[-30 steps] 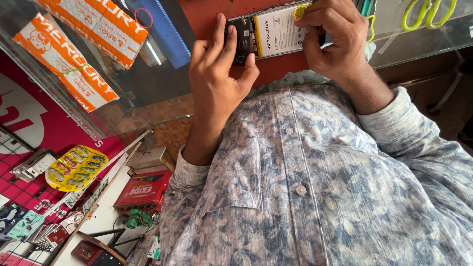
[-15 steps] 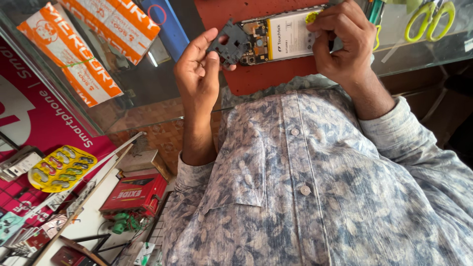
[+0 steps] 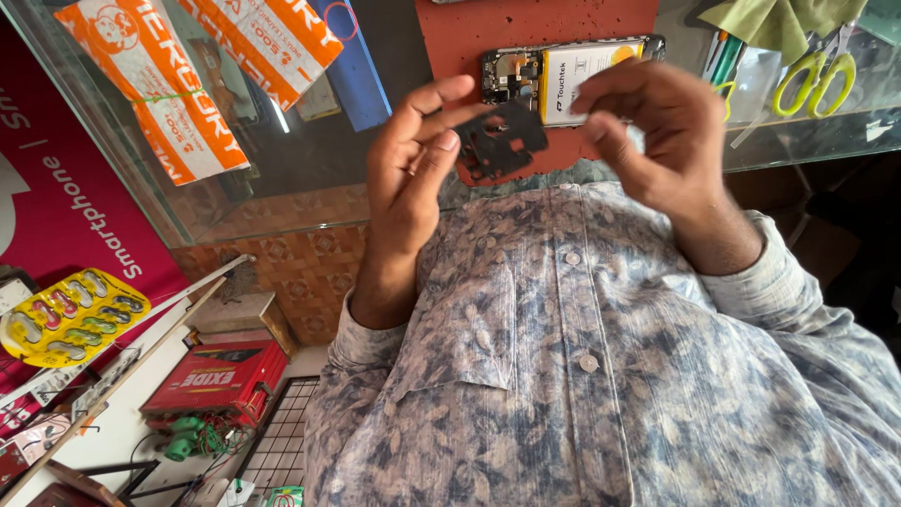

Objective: The person is repairing a smartphone by hand. They connect a ribbon cable to the motherboard, place a battery into the chassis, and then repeatedly handle a small black component, attempting to fit it into the device's internal assembly.

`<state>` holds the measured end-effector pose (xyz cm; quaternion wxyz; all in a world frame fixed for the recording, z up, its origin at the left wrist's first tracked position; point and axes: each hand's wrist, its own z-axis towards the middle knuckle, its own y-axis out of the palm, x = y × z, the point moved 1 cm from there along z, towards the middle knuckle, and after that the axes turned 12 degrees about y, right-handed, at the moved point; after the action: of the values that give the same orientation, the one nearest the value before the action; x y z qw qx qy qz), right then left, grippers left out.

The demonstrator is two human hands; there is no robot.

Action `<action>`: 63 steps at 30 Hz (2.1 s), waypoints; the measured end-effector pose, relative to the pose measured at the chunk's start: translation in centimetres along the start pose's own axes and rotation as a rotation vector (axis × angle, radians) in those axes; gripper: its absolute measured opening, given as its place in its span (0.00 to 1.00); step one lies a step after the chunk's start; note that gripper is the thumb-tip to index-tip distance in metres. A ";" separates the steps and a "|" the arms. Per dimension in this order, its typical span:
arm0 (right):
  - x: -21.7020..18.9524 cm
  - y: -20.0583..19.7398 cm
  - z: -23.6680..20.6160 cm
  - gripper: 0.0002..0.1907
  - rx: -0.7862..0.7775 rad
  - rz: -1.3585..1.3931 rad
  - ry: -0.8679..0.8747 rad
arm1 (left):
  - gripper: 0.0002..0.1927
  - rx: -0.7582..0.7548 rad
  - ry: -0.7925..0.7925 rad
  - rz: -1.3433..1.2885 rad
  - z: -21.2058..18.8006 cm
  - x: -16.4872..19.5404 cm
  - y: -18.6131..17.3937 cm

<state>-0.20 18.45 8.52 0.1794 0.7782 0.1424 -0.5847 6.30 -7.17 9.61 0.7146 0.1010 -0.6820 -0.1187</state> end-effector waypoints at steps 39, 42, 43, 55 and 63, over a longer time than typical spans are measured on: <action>-1.8 1.6 0.5 0.11 -0.176 -0.073 -0.008 | 0.07 -0.084 0.329 0.506 1.0 1.0 2.6; -1.3 2.3 0.5 0.06 -0.154 -0.175 0.015 | 0.07 -0.122 0.335 0.513 1.1 0.9 2.7; -1.2 2.3 0.4 0.06 -0.174 -0.128 0.051 | 0.07 -0.125 0.323 0.497 1.2 0.8 2.6; -1.8 2.2 1.8 0.27 -0.091 -0.151 -0.036 | 0.08 -0.142 0.830 1.160 1.4 -0.4 2.3; -2.1 1.8 2.5 0.31 -0.052 -0.748 -0.298 | 0.07 -0.247 0.831 1.137 0.6 -0.9 2.0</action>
<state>-2.16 15.67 10.15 -0.0077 0.5745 0.4030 -0.7124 5.69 -4.96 9.41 0.8728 -0.3149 -0.2821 0.2440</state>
